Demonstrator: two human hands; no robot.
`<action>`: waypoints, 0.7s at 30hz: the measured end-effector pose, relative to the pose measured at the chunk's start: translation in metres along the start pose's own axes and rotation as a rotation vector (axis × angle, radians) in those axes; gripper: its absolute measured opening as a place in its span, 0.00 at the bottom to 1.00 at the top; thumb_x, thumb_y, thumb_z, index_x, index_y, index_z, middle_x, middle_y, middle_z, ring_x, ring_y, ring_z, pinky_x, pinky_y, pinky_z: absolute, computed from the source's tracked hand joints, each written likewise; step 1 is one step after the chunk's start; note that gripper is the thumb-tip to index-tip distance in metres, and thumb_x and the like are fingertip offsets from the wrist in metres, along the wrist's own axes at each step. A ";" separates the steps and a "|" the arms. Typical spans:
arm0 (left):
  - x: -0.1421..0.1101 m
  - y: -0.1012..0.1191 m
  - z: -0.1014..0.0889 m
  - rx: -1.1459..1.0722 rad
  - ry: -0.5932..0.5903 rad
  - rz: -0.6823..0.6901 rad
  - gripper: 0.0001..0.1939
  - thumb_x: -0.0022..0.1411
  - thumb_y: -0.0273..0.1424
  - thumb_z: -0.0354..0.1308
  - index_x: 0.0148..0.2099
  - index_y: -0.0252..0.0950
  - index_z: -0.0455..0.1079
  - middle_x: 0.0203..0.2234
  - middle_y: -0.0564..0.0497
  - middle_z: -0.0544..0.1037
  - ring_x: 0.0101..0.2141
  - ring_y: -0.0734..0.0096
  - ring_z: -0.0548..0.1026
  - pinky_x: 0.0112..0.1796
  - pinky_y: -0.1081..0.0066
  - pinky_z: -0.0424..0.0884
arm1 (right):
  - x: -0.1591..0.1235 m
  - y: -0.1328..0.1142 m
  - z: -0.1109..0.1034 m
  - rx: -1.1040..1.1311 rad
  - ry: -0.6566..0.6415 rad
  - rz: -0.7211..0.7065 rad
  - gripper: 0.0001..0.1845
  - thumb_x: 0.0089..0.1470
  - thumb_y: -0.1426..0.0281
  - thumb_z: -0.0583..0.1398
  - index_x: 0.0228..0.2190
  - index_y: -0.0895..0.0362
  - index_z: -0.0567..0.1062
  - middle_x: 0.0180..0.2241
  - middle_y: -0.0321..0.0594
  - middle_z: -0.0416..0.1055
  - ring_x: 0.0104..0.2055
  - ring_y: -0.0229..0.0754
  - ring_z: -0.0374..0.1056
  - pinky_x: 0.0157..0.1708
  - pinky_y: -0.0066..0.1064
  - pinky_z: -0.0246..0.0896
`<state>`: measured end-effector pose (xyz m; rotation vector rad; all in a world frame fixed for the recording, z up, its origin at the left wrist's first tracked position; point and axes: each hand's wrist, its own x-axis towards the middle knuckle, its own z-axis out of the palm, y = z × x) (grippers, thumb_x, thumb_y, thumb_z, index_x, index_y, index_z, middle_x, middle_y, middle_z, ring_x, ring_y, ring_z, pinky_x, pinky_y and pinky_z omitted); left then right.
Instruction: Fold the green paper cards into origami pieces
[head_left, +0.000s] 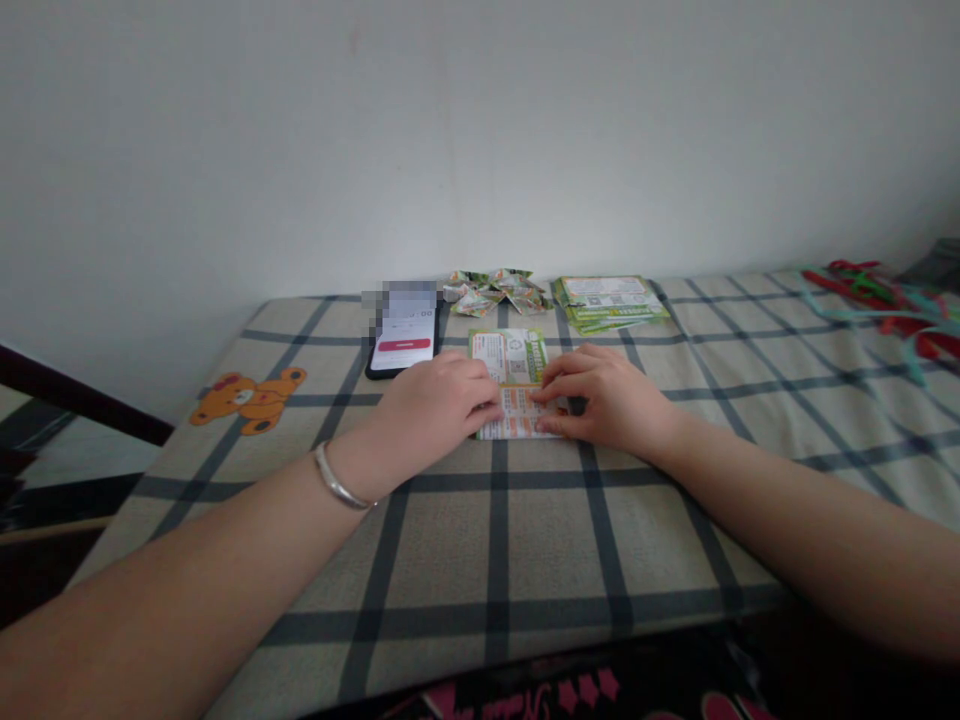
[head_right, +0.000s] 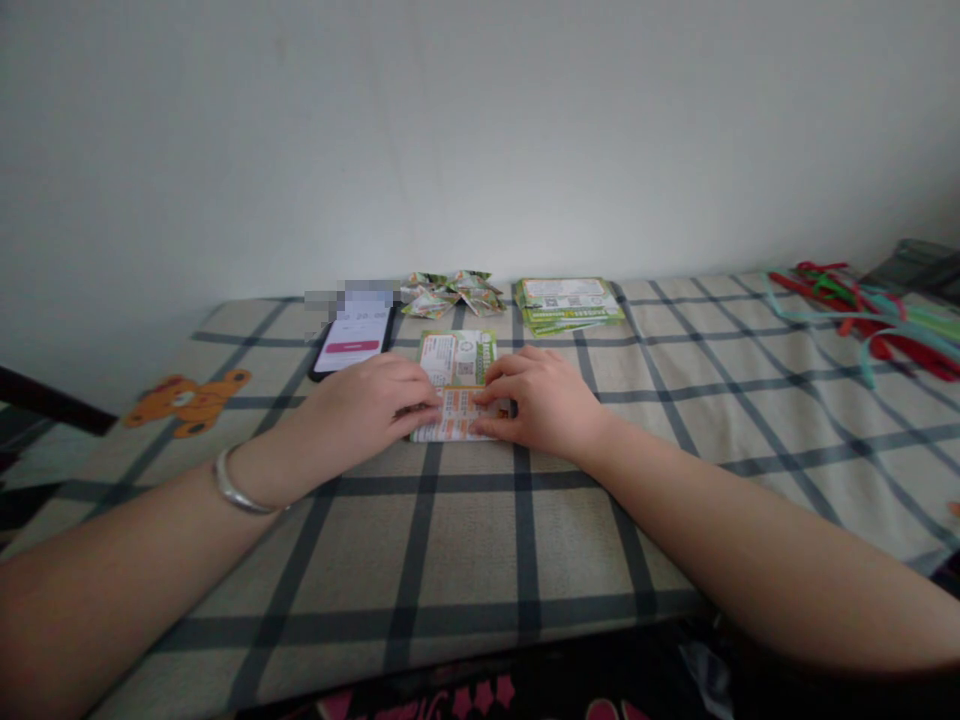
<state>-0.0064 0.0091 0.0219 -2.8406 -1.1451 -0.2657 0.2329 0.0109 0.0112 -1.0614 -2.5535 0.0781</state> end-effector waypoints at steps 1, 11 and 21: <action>0.000 0.001 0.000 0.018 0.000 -0.002 0.11 0.65 0.37 0.57 0.38 0.35 0.75 0.34 0.48 0.76 0.40 0.61 0.71 0.41 0.62 0.68 | 0.000 -0.001 0.000 -0.014 0.007 0.008 0.15 0.52 0.57 0.65 0.37 0.52 0.82 0.41 0.39 0.76 0.41 0.45 0.69 0.44 0.39 0.59; -0.002 0.009 -0.001 0.141 0.020 -0.004 0.18 0.62 0.45 0.58 0.38 0.33 0.74 0.34 0.46 0.75 0.39 0.58 0.72 0.36 0.62 0.69 | -0.002 -0.007 0.002 -0.109 0.028 0.003 0.15 0.51 0.55 0.65 0.37 0.51 0.81 0.40 0.38 0.77 0.41 0.46 0.69 0.42 0.39 0.57; -0.002 0.009 0.004 0.236 0.103 0.107 0.14 0.62 0.41 0.60 0.38 0.33 0.71 0.34 0.47 0.74 0.39 0.57 0.72 0.35 0.62 0.70 | -0.002 -0.008 0.002 -0.127 0.035 -0.032 0.14 0.53 0.57 0.64 0.37 0.53 0.81 0.39 0.40 0.76 0.43 0.47 0.68 0.44 0.40 0.57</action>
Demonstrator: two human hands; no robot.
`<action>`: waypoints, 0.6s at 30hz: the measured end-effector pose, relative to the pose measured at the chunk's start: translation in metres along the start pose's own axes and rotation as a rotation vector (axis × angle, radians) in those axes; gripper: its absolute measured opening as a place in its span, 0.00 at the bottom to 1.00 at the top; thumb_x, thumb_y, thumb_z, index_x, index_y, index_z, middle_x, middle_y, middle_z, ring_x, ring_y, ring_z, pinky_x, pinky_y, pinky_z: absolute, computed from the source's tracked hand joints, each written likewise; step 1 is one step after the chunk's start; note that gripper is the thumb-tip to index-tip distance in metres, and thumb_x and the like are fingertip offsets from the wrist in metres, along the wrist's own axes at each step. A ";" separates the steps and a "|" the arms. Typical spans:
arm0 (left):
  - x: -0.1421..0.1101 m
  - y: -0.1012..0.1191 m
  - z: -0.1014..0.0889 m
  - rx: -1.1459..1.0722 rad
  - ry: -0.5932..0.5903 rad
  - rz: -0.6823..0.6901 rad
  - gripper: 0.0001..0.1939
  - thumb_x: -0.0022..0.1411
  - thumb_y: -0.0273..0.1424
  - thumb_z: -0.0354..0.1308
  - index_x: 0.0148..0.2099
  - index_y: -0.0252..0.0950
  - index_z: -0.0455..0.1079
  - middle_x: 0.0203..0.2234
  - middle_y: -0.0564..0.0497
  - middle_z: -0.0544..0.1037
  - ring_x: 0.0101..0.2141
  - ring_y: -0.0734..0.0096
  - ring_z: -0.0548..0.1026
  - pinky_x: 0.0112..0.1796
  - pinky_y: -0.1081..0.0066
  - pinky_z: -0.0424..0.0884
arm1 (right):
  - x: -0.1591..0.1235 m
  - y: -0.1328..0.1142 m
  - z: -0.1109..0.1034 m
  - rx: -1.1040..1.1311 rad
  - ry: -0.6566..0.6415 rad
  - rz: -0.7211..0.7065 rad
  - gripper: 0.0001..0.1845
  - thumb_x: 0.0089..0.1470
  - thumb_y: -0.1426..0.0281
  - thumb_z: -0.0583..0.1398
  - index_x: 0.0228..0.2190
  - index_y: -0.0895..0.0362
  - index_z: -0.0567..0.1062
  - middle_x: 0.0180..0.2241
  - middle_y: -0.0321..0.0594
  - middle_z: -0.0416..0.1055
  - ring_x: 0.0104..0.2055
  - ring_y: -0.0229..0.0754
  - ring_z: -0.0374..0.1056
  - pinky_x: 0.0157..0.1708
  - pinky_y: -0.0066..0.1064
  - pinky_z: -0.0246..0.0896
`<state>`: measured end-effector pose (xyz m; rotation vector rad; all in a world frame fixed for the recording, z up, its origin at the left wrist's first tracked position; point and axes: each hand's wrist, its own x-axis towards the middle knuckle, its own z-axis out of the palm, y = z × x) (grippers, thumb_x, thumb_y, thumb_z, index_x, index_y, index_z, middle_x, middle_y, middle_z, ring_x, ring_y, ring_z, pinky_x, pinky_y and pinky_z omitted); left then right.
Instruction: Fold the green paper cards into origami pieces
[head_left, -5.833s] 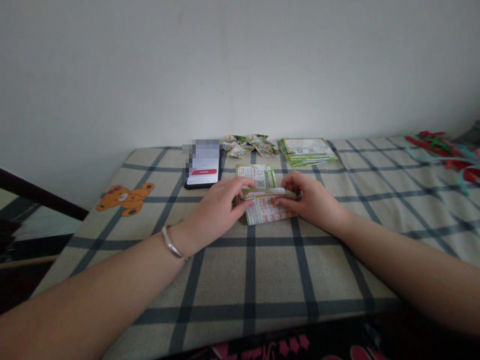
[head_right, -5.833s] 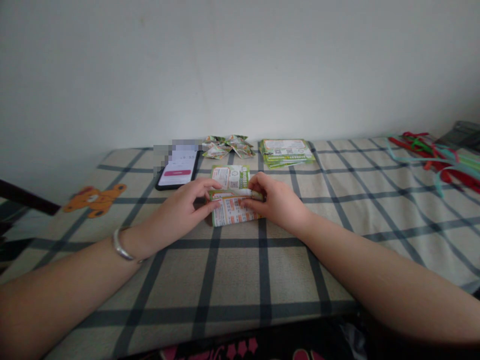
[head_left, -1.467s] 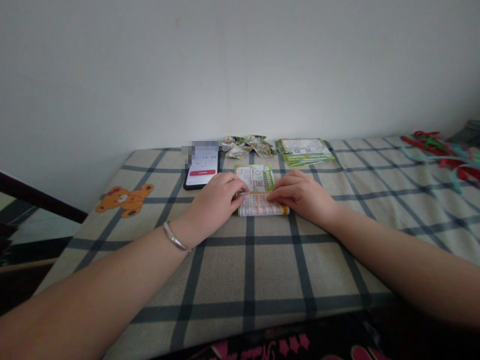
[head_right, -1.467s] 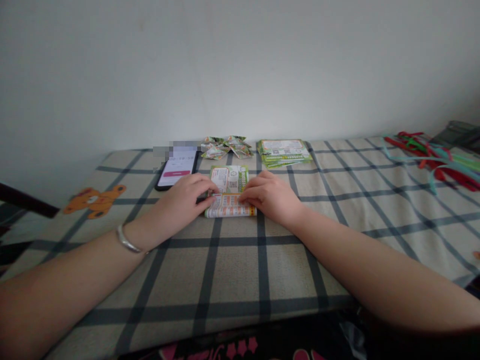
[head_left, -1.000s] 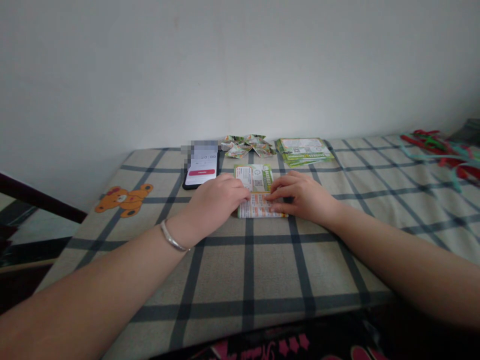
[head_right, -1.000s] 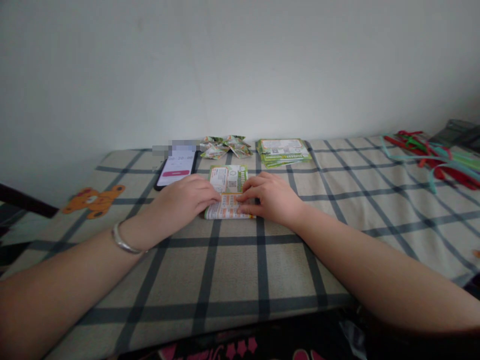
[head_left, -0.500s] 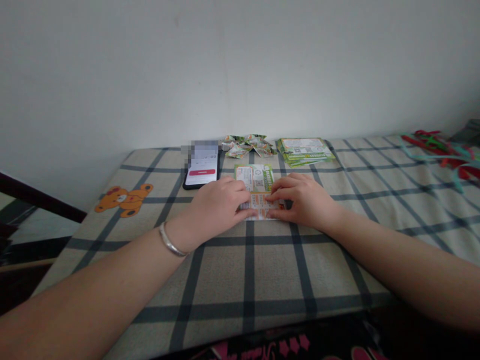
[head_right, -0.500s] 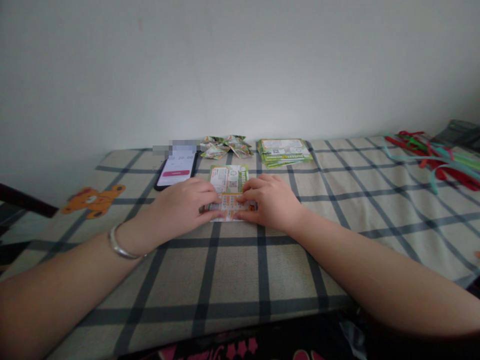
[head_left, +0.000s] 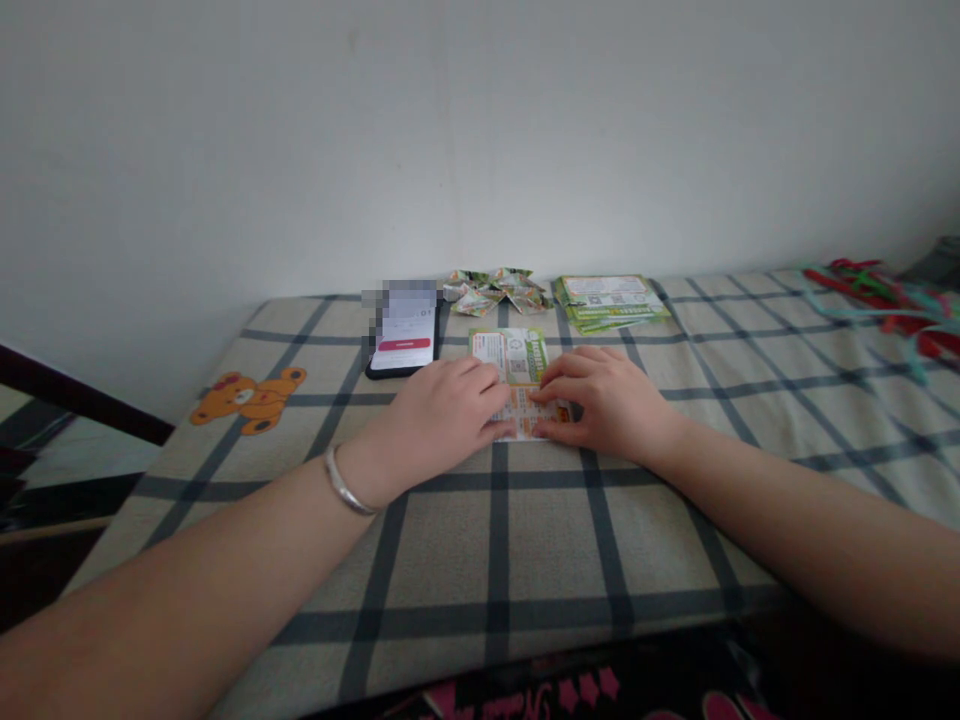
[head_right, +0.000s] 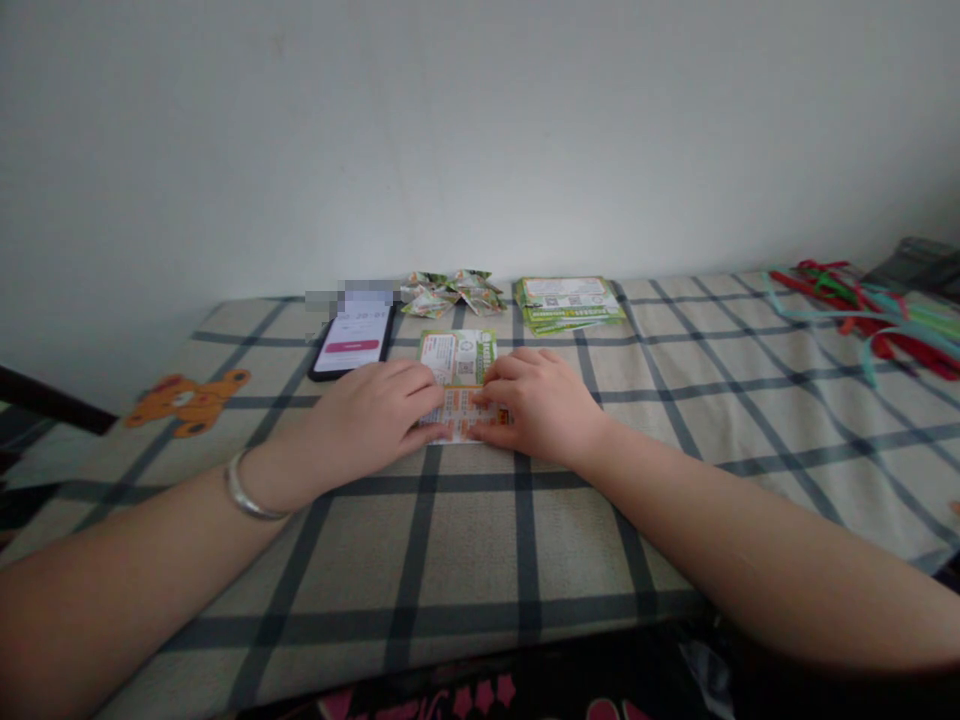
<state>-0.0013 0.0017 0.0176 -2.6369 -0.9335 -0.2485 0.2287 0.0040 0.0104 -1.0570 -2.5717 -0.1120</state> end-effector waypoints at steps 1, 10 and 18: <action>0.000 0.000 0.001 0.013 0.025 0.032 0.12 0.62 0.39 0.59 0.38 0.34 0.71 0.34 0.47 0.74 0.39 0.58 0.72 0.36 0.62 0.70 | 0.000 0.000 0.000 0.001 -0.002 -0.007 0.15 0.53 0.57 0.64 0.37 0.53 0.80 0.40 0.40 0.75 0.43 0.47 0.68 0.44 0.40 0.58; -0.004 0.000 0.010 -0.089 0.168 0.385 0.08 0.68 0.27 0.51 0.43 0.36 0.72 0.38 0.49 0.77 0.41 0.62 0.73 0.38 0.63 0.71 | 0.001 0.001 0.002 0.000 -0.009 -0.031 0.16 0.54 0.58 0.61 0.37 0.56 0.79 0.39 0.43 0.74 0.42 0.47 0.66 0.42 0.37 0.59; -0.007 -0.004 0.000 -0.386 0.028 0.301 0.15 0.66 0.21 0.50 0.49 0.37 0.73 0.43 0.48 0.77 0.44 0.67 0.73 0.46 0.65 0.71 | 0.001 0.001 0.002 -0.021 -0.012 -0.037 0.16 0.55 0.58 0.61 0.37 0.56 0.78 0.38 0.43 0.74 0.42 0.47 0.66 0.41 0.37 0.59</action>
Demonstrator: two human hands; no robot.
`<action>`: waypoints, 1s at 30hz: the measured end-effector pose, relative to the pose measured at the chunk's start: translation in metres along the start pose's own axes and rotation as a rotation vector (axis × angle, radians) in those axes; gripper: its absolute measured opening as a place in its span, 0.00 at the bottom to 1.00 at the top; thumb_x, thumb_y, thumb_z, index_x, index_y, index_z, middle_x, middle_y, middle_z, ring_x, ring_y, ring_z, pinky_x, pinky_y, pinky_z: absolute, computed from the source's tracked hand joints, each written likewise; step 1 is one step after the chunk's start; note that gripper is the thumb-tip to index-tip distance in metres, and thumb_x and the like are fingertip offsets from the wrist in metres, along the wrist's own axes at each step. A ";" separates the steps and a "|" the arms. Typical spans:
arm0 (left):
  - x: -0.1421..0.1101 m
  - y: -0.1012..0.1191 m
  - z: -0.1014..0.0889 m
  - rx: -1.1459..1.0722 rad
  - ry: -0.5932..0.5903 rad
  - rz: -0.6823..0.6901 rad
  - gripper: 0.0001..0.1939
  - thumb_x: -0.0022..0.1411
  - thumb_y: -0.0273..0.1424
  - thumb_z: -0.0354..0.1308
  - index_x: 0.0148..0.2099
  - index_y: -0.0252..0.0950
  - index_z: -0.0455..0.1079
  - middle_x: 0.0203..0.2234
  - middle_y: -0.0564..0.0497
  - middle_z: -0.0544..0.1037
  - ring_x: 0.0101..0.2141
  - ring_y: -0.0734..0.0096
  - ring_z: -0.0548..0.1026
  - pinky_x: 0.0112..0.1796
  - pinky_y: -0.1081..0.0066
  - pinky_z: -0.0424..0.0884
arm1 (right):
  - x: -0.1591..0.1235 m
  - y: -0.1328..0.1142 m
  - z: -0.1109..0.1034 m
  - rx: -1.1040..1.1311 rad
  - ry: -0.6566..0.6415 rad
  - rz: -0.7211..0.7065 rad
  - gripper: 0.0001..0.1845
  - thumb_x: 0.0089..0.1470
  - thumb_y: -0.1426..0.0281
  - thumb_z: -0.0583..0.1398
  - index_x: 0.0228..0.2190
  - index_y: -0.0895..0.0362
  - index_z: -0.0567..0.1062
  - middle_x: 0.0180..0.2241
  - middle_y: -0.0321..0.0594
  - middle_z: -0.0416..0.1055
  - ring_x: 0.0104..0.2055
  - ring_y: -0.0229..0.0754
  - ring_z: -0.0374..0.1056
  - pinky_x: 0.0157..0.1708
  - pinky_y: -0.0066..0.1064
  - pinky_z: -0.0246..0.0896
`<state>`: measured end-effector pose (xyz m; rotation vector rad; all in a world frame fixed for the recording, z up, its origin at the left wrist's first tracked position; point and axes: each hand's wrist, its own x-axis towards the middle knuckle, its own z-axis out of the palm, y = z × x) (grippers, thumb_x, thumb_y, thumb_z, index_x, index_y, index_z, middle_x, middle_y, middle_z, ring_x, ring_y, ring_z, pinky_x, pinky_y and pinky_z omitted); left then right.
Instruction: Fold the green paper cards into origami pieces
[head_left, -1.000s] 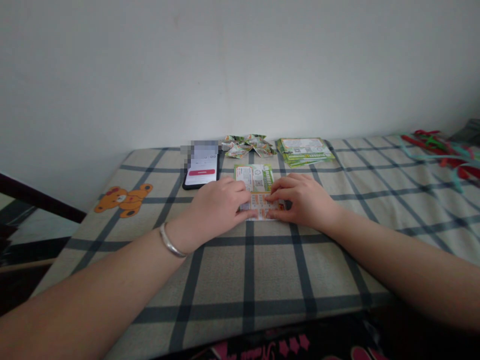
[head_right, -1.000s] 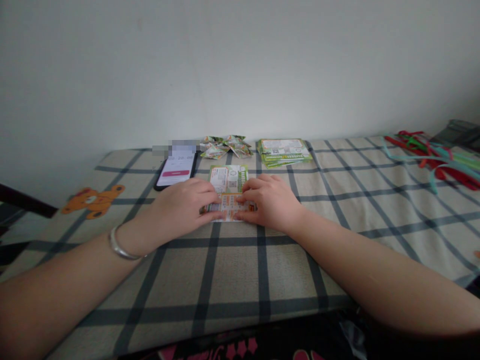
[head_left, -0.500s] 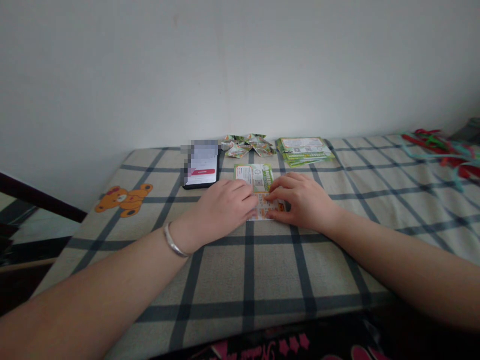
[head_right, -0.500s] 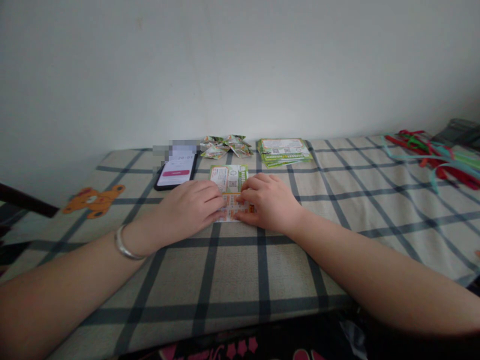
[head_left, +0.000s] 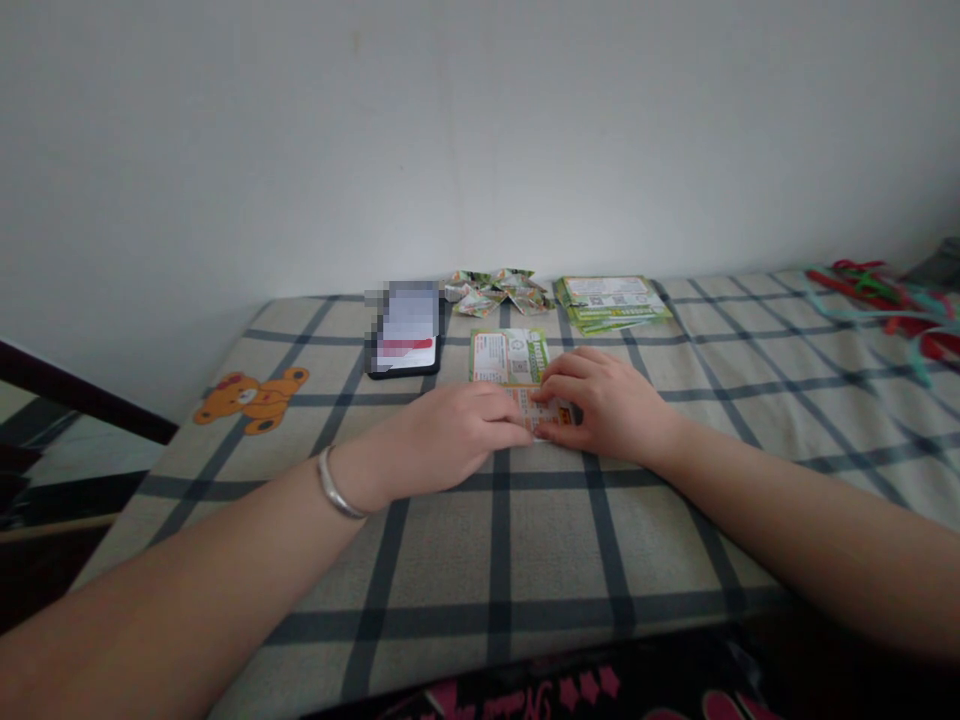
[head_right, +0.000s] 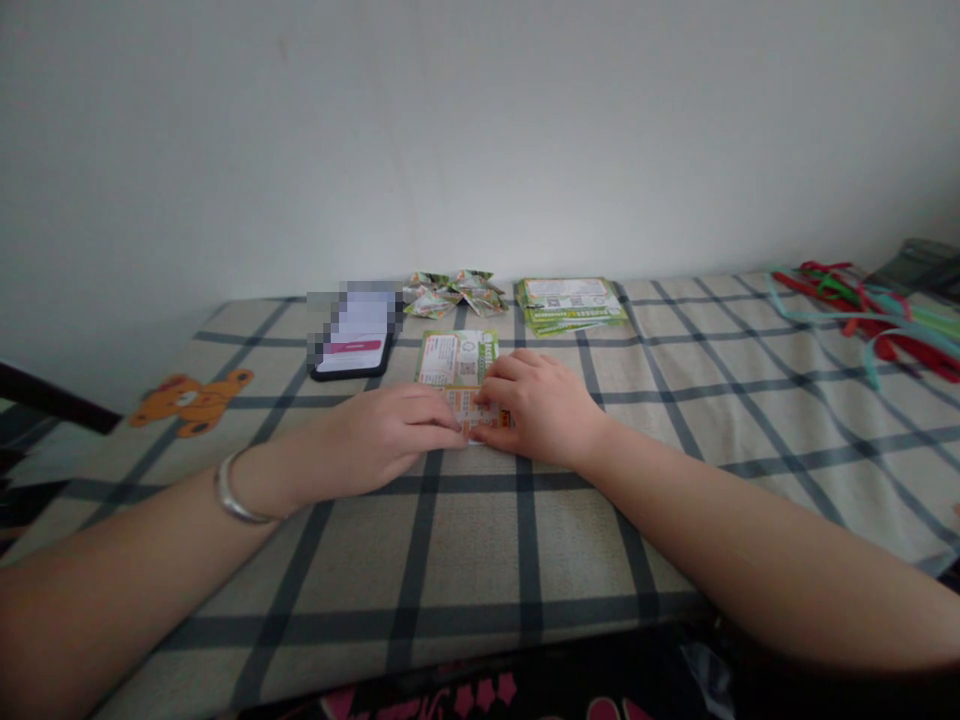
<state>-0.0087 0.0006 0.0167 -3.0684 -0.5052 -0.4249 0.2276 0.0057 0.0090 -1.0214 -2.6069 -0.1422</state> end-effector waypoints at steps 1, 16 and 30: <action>-0.001 0.000 -0.001 -0.039 -0.003 -0.012 0.16 0.65 0.20 0.50 0.49 0.37 0.74 0.43 0.48 0.77 0.45 0.67 0.72 0.47 0.65 0.71 | 0.000 0.000 0.000 -0.002 0.004 -0.004 0.15 0.54 0.58 0.61 0.37 0.56 0.78 0.39 0.43 0.74 0.42 0.47 0.66 0.41 0.37 0.59; -0.003 0.007 -0.004 0.095 -0.049 0.011 0.16 0.64 0.21 0.50 0.50 0.36 0.73 0.42 0.46 0.77 0.45 0.62 0.73 0.48 0.60 0.72 | 0.000 0.001 0.002 0.024 0.032 -0.056 0.12 0.56 0.61 0.60 0.37 0.55 0.78 0.37 0.42 0.75 0.40 0.46 0.66 0.41 0.37 0.58; -0.003 0.011 -0.009 0.029 -0.107 -0.063 0.15 0.61 0.20 0.51 0.48 0.36 0.73 0.41 0.47 0.76 0.47 0.62 0.72 0.50 0.61 0.71 | -0.003 -0.003 -0.001 0.237 -0.035 -0.309 0.10 0.61 0.70 0.56 0.36 0.53 0.78 0.38 0.37 0.78 0.42 0.41 0.70 0.42 0.35 0.61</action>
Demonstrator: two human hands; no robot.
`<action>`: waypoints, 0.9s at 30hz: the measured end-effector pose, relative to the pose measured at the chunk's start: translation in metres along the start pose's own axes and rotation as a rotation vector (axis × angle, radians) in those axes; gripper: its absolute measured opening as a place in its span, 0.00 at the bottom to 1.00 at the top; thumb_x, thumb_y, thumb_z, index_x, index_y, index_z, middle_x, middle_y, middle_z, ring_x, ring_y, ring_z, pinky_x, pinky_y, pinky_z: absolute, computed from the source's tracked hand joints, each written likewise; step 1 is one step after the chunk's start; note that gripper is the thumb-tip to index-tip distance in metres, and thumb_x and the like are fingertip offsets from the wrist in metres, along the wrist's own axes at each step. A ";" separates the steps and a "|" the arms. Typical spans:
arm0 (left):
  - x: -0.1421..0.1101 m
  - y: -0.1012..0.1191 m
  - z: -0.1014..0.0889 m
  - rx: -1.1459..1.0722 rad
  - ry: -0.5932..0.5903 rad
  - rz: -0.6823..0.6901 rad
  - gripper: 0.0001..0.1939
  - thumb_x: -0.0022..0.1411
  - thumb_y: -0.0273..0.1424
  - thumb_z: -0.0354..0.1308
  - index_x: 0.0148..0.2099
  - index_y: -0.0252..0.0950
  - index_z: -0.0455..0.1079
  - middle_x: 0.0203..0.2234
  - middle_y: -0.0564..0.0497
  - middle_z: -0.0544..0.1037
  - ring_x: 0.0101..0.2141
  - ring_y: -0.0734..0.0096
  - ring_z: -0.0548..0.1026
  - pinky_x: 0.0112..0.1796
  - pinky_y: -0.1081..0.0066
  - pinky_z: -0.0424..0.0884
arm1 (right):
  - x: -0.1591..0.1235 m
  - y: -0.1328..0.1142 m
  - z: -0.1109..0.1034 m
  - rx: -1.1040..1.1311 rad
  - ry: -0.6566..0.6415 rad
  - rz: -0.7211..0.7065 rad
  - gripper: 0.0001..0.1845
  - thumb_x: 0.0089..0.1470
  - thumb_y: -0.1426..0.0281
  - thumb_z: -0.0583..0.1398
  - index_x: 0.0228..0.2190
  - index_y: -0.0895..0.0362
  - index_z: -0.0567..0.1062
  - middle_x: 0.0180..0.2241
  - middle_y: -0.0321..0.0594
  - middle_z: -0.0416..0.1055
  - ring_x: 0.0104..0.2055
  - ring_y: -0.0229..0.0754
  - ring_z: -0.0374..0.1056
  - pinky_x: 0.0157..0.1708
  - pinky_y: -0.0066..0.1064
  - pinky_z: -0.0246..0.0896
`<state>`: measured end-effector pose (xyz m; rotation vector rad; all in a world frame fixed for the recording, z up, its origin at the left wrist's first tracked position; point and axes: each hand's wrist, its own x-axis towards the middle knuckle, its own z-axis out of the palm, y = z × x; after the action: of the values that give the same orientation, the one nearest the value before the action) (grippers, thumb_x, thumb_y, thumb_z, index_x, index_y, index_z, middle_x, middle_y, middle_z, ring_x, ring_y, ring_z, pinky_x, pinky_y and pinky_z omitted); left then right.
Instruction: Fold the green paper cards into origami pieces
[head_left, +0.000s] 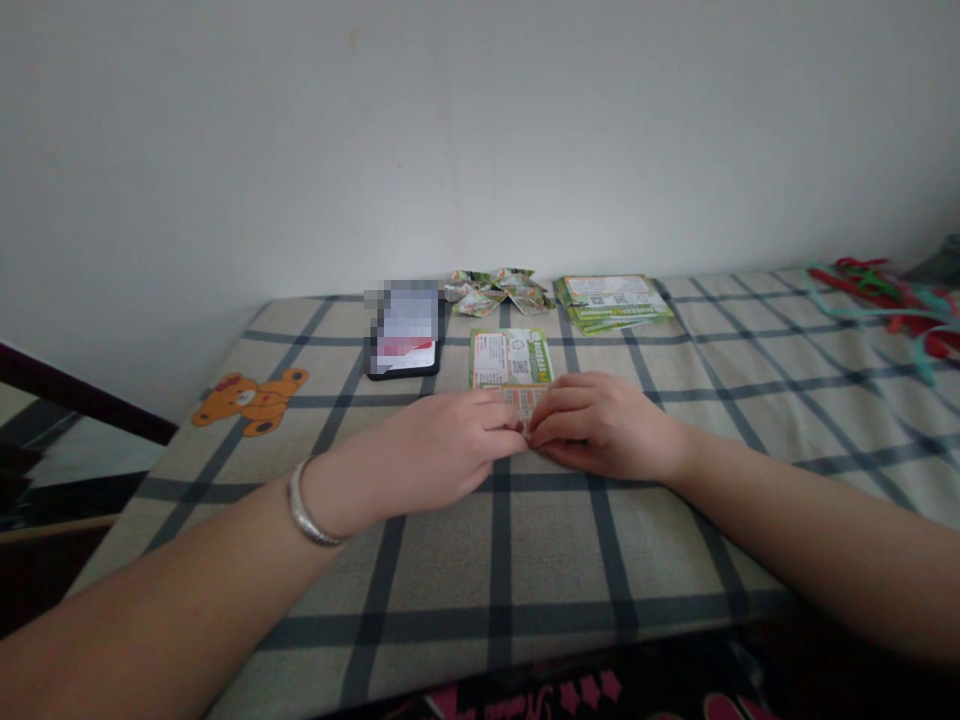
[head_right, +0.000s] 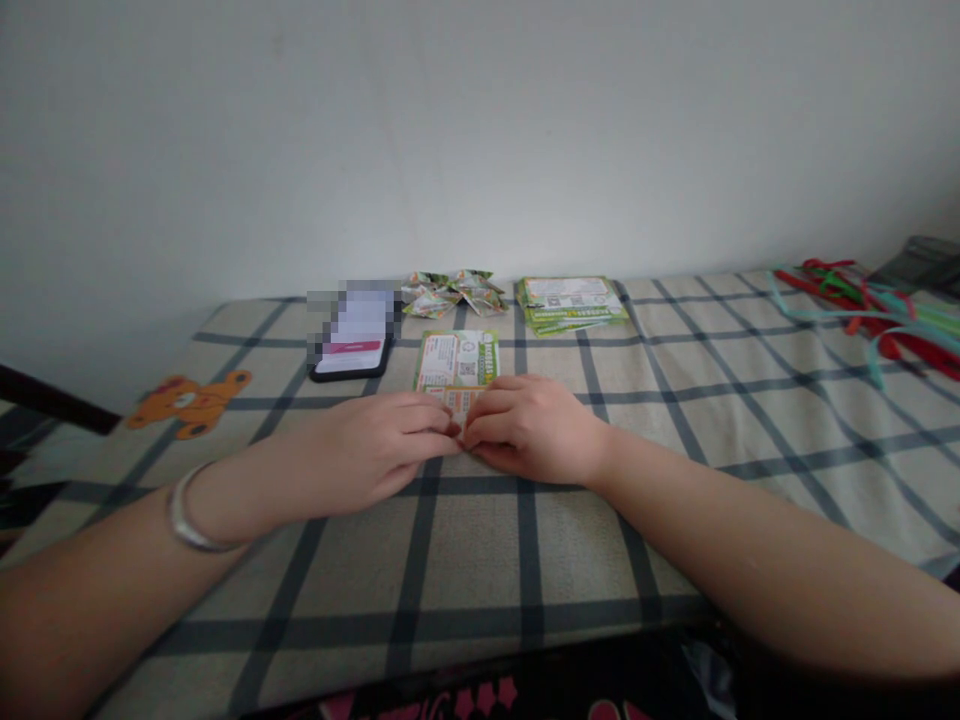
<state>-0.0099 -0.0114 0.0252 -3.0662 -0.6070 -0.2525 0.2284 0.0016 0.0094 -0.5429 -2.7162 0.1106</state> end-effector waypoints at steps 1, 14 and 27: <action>0.000 0.000 0.000 -0.009 -0.006 0.000 0.15 0.62 0.20 0.51 0.48 0.36 0.73 0.41 0.47 0.76 0.47 0.63 0.71 0.50 0.61 0.71 | 0.000 0.000 0.000 -0.014 -0.007 -0.009 0.10 0.62 0.69 0.55 0.36 0.53 0.78 0.38 0.37 0.78 0.42 0.41 0.69 0.42 0.35 0.61; 0.000 -0.012 0.016 0.169 0.148 0.036 0.12 0.66 0.24 0.53 0.49 0.35 0.72 0.43 0.45 0.77 0.46 0.62 0.74 0.45 0.60 0.74 | 0.001 -0.001 -0.002 -0.279 0.017 0.031 0.12 0.64 0.67 0.54 0.35 0.53 0.78 0.36 0.38 0.77 0.41 0.42 0.67 0.40 0.36 0.55; 0.002 -0.007 0.018 0.212 0.096 -0.015 0.12 0.66 0.24 0.53 0.50 0.34 0.69 0.45 0.46 0.76 0.48 0.60 0.72 0.49 0.59 0.72 | 0.002 0.000 -0.002 -0.253 -0.064 0.065 0.13 0.64 0.69 0.53 0.34 0.56 0.76 0.35 0.40 0.76 0.38 0.41 0.67 0.37 0.34 0.58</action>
<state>-0.0075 -0.0034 0.0081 -2.8293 -0.6096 -0.3119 0.2270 0.0021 0.0124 -0.7108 -2.7936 -0.2048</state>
